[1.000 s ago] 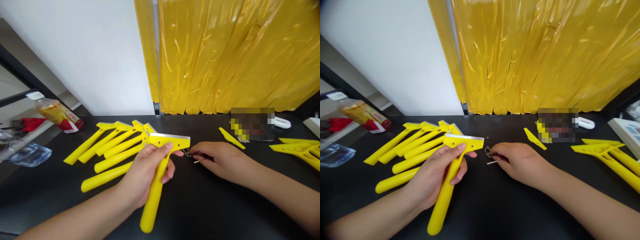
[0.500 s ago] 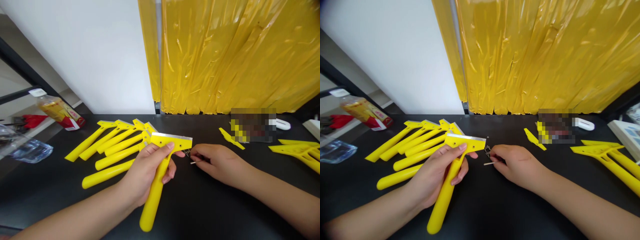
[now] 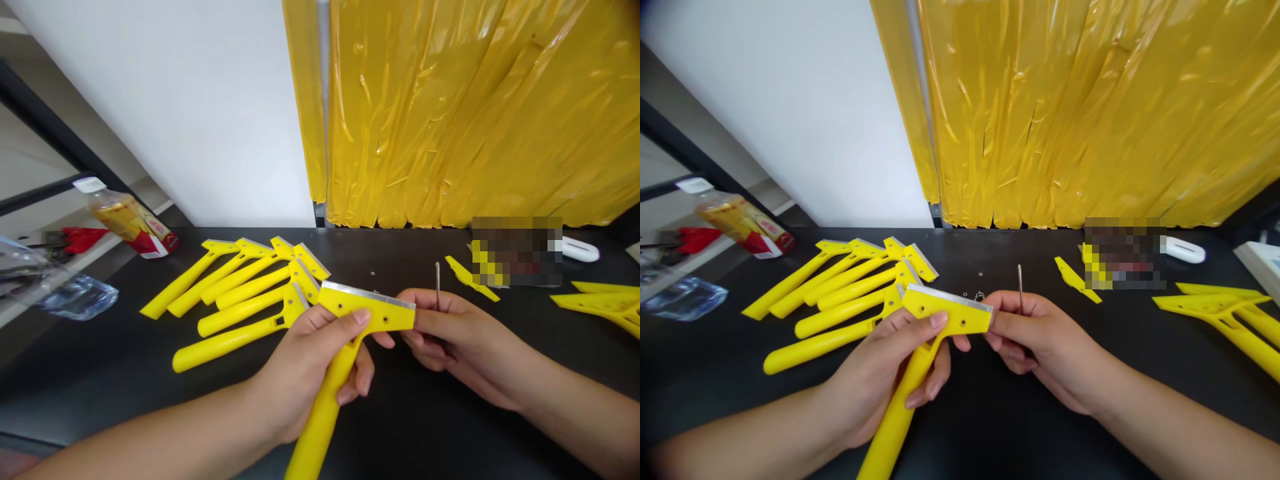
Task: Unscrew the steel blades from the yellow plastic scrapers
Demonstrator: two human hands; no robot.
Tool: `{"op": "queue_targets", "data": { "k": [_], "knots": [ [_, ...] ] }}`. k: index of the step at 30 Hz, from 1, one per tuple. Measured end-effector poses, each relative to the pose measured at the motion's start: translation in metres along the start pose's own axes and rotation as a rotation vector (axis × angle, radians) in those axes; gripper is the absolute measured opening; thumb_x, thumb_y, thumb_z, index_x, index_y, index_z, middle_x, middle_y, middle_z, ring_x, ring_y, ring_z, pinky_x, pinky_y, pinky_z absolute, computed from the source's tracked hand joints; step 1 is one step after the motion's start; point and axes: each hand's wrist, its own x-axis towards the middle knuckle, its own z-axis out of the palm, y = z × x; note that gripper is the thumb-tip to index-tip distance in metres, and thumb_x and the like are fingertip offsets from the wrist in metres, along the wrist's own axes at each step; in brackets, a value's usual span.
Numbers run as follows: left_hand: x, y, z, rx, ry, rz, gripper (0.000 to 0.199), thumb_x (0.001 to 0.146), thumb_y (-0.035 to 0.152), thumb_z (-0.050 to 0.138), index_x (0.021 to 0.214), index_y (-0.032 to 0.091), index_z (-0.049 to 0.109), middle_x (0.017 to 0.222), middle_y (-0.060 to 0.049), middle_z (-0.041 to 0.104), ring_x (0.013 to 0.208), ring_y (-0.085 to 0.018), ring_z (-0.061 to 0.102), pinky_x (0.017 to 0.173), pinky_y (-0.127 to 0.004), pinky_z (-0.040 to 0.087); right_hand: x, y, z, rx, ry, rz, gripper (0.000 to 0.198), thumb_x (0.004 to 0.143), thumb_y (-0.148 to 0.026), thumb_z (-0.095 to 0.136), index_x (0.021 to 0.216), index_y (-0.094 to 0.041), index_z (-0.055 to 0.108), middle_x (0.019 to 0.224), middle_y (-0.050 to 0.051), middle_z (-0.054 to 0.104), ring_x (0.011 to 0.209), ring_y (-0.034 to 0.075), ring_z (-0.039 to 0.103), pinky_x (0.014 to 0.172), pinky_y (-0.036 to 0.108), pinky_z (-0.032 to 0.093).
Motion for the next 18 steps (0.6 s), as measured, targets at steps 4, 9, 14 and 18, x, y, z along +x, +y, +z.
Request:
{"op": "queue_targets", "data": {
  "k": [4,9,14,18],
  "knots": [
    [0.0022,0.0007,-0.0018,-0.013,-0.003,0.014,0.035,0.108,0.041,0.06,0.093,0.014,0.076,0.054,-0.002,0.064,0.037,-0.006,0.041,0.042,-0.018,0.03,-0.0004,-0.0025,-0.0049,-0.01,-0.022,-0.072,0.036,0.099,-0.052,0.073,0.088,-0.018,0.074,0.071,-0.001,0.059,0.054,0.007,0.036,0.049,0.027,0.019],
    [0.0023,0.0002,-0.0044,0.009,0.005,-0.006,0.036,0.107,0.043,0.062,0.086,0.016,0.07,0.052,-0.002,0.063,0.037,-0.006,0.042,0.042,-0.017,0.03,-0.0048,-0.0056,-0.006,-0.13,-0.022,-0.133,0.044,0.097,-0.061,0.073,0.092,-0.017,0.077,0.07,0.001,0.06,0.056,0.007,0.036,0.05,0.026,0.019],
    [0.0013,-0.0008,-0.005,0.035,0.005,-0.027,0.038,0.106,0.046,0.063,0.084,0.016,0.07,0.051,-0.003,0.062,0.037,-0.006,0.042,0.04,-0.016,0.029,-0.006,-0.0058,-0.0061,-0.145,0.021,-0.113,0.037,0.093,-0.056,0.081,0.094,-0.019,0.078,0.071,0.002,0.064,0.058,0.008,0.037,0.051,0.026,0.019],
    [0.0024,-0.0009,-0.0063,0.052,0.02,-0.025,0.04,0.106,0.047,0.063,0.084,0.015,0.072,0.051,-0.003,0.061,0.038,-0.006,0.044,0.04,-0.016,0.03,-0.0043,-0.0058,-0.0055,-0.148,0.034,-0.101,0.039,0.092,-0.057,0.082,0.093,-0.018,0.077,0.07,0.001,0.063,0.057,0.007,0.037,0.051,0.026,0.019]
  ]
}}
